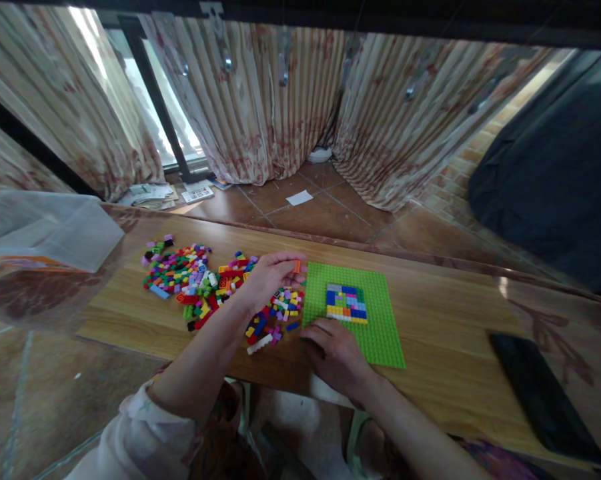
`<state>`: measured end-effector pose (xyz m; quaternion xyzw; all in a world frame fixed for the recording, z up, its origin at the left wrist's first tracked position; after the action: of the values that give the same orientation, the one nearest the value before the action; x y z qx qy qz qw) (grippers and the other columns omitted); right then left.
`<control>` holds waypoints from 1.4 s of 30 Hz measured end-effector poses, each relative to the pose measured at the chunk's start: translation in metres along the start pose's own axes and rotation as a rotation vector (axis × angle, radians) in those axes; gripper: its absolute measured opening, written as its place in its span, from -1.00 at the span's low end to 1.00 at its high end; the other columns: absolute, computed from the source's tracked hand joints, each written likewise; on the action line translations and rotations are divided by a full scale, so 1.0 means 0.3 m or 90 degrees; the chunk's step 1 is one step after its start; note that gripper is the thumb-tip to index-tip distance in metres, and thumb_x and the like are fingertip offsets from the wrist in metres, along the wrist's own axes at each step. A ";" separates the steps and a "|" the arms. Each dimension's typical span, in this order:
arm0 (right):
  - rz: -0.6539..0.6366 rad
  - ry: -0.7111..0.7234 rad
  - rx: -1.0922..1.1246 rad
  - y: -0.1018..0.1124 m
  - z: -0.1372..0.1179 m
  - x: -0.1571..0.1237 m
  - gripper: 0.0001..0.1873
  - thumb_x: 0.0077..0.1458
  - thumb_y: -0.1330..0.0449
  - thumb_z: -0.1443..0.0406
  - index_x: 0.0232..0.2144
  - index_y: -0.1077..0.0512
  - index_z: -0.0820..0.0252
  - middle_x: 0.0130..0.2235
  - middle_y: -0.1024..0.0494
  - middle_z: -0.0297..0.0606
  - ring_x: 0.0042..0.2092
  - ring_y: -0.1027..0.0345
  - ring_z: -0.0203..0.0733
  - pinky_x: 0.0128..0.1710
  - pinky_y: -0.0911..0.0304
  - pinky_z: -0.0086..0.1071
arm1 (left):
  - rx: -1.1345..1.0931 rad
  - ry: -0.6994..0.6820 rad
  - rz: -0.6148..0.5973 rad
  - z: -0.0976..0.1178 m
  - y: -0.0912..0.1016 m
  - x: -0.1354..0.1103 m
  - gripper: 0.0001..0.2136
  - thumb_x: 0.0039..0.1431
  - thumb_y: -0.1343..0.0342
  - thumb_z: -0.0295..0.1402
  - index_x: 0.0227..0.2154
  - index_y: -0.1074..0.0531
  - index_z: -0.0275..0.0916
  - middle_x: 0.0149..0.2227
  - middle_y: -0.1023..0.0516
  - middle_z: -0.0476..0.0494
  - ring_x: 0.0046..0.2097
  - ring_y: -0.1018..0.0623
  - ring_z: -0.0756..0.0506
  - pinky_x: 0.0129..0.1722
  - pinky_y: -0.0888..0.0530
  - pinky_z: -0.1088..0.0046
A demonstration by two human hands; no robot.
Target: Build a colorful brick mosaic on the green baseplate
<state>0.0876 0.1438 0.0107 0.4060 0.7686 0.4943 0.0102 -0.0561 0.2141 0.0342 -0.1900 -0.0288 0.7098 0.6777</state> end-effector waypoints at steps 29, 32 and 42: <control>0.204 -0.079 0.018 0.144 0.019 0.027 -0.86 0.18 -0.14 0.36 -0.19 -0.44 0.11 -0.24 -0.58 -0.25 -0.20 -0.43 -0.20 -0.16 -0.33 -0.28 | 0.241 0.045 -0.196 -0.095 -0.097 -0.012 -0.81 0.12 -0.09 -0.27 -0.31 -0.43 -0.31 -0.45 -0.53 -0.05 -0.48 -0.48 0.04 -0.46 -0.40 0.54; 0.207 -0.119 0.028 0.155 0.035 0.030 -0.83 0.16 -0.19 0.28 -0.16 -0.42 0.10 -0.21 -0.56 -0.24 -0.20 -0.42 -0.19 -0.16 -0.34 -0.26 | 0.281 0.032 -0.250 -0.095 -0.119 -0.023 -0.79 0.14 -0.06 -0.26 -0.28 -0.43 -0.31 -0.48 -0.50 -0.03 -0.46 -0.48 0.03 -0.44 -0.40 0.53; 0.222 -0.119 0.004 0.146 0.055 0.020 -0.72 0.11 -0.24 0.24 -0.11 -0.39 0.14 -0.19 -0.53 -0.17 -0.19 -0.41 -0.15 -0.18 -0.36 -0.24 | 0.389 0.011 -0.387 -0.112 -0.173 -0.068 -0.75 0.17 -0.07 -0.22 -0.23 -0.44 -0.32 -0.42 -0.47 -0.04 -0.43 -0.42 0.04 -0.51 -0.33 0.61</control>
<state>0.1173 0.1681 0.0381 0.5770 0.6839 0.4464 -0.0055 0.0038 0.1913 0.0233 0.0309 0.1336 0.4521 0.8814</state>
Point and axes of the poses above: each hand's wrist, its own x-axis towards the middle knuckle, its own y-axis out of the back of the hand, z = x × y, the point moved 7 cm from there along x, towards the middle knuckle
